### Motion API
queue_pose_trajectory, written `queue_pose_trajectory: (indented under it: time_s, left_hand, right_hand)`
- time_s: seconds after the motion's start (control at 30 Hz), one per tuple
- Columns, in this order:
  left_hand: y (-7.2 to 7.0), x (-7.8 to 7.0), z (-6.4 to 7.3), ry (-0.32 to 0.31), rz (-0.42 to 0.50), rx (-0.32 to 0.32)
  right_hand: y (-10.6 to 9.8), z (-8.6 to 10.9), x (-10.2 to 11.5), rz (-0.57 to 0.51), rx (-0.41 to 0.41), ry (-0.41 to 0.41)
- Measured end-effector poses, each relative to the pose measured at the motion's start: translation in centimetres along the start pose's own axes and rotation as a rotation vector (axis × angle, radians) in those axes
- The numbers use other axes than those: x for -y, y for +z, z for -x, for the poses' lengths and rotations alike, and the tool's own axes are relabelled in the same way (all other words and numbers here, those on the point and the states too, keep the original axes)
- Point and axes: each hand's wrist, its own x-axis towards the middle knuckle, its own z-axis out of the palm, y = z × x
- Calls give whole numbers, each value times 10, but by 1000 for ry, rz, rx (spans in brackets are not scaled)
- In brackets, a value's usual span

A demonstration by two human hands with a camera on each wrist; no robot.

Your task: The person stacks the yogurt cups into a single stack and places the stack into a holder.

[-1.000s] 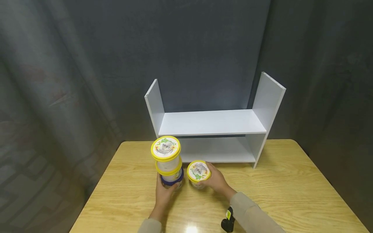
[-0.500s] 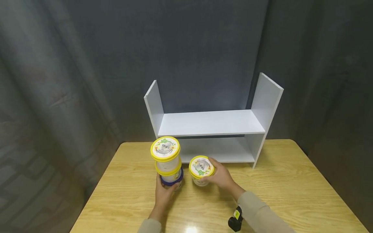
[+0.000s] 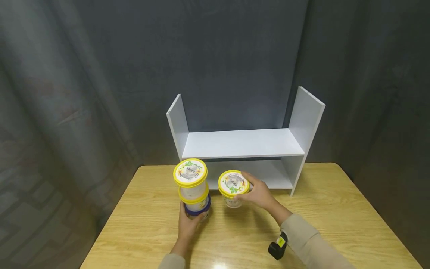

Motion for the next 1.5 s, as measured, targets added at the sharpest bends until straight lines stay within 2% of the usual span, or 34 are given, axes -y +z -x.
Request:
queue_pose_trajectory:
  time_s: [0.47, 0.8, 1.1, 1.33, 1.43, 1.5]
  left_hand:
    - [-1, 1, 0, -6, 1, 9]
    - [-2, 0, -1, 2, -9, 15]
    - [-2, 1, -1, 21, -8, 24]
    - [-3, -20, 5, 40, 22, 30]
    - [-3, -19, 5, 35, 23, 28]
    - [-3, -13, 4, 40, 17, 29]
  right_hand:
    - [-40, -16, 46, -74, 32, -72]
    - [-62, -32, 84, -68, 16, -95]
    - [-59, -46, 112, -55, 50, -109]
    - [-47, -57, 128, -86, 71, -124]
    - [-41, -61, 135, -92, 82, -115]
    - [-37, -63, 139, -93, 90, -111]
